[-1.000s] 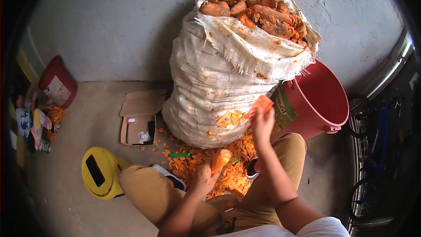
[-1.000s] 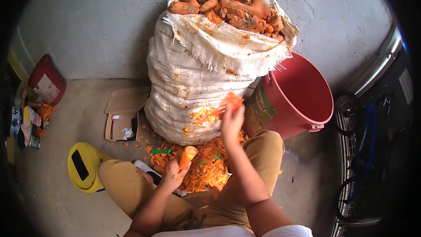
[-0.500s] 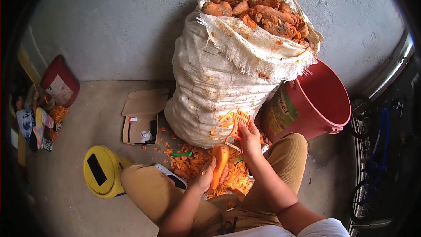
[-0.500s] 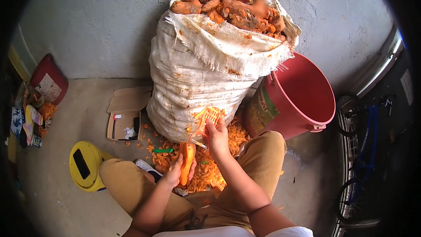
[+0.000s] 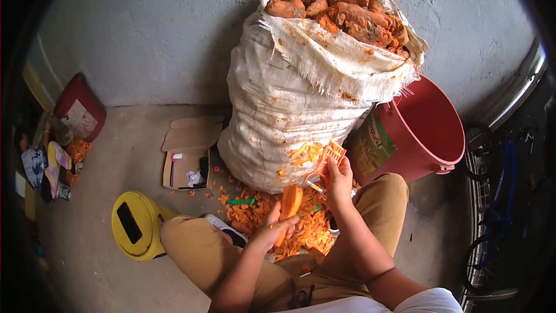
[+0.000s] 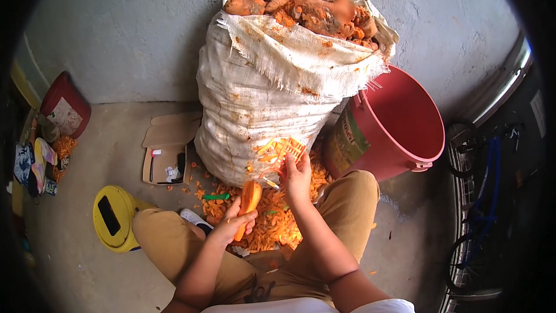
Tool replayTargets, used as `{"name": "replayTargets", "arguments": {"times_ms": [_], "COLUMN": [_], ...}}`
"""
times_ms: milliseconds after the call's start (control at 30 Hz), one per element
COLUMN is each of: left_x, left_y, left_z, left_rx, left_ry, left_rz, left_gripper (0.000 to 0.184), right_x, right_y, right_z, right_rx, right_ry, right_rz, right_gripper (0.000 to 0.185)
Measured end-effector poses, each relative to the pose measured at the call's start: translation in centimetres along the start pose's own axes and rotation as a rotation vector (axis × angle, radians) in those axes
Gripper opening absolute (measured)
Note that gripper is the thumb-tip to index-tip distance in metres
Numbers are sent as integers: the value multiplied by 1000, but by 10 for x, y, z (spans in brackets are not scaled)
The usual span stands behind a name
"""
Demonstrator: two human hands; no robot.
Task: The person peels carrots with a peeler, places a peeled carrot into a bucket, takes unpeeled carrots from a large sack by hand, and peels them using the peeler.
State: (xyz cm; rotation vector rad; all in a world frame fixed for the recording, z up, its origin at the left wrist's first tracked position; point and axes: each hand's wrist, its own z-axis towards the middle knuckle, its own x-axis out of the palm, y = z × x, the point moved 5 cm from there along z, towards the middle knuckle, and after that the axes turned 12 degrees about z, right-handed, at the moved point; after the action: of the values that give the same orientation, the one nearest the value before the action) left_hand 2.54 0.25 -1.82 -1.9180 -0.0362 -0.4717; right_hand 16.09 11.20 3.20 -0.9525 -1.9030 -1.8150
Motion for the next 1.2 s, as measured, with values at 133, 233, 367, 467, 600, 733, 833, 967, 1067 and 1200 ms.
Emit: {"name": "replayTargets", "arguments": {"times_ms": [133, 233, 367, 467, 600, 733, 833, 967, 1067, 1200], "left_x": [6, 4, 5, -3, -6, -3, -7, -1, -2, -4], "left_y": [-10, 1, -6, 0, 9, 5, 5, 2, 5, 9], "left_z": [-7, -11, -7, -4, 0, -4, -4, -14, -8, -7], "left_rx": [-82, -246, -253, -295, -330, -331, -311, -326, -285, -293], "left_ry": [134, 320, 317, 157, 93, 127, 147, 208, 203, 136], "left_rz": [-140, -344, -498, -443, -343, -341, -308, -316, -284, -145], "left_gripper": [26, 38, 47, 45, 41, 42, 41, 39, 38, 41], "right_x": [-1, 7, 22, 23, 31, 41, 30, 3, 39, 47], "right_y": [10, 16, 14, 13, 4, 8, 17, 50, 52, 40], "right_z": [4, -1, -16, -20, -33, -64, -26, 36, -7, -39], "right_rx": [-89, -66, 11, -6, -170, -485, -308, -359, -231, -439], "right_ry": [-8, 129, 276, 297, 391, 623, 435, 207, 437, 532], "right_rz": [-68, -200, -218, -277, -379, -930, -696, -490, -413, -880], "right_gripper": [18, 29, 37, 38, 42, 49, 43, 37, 42, 47]}}
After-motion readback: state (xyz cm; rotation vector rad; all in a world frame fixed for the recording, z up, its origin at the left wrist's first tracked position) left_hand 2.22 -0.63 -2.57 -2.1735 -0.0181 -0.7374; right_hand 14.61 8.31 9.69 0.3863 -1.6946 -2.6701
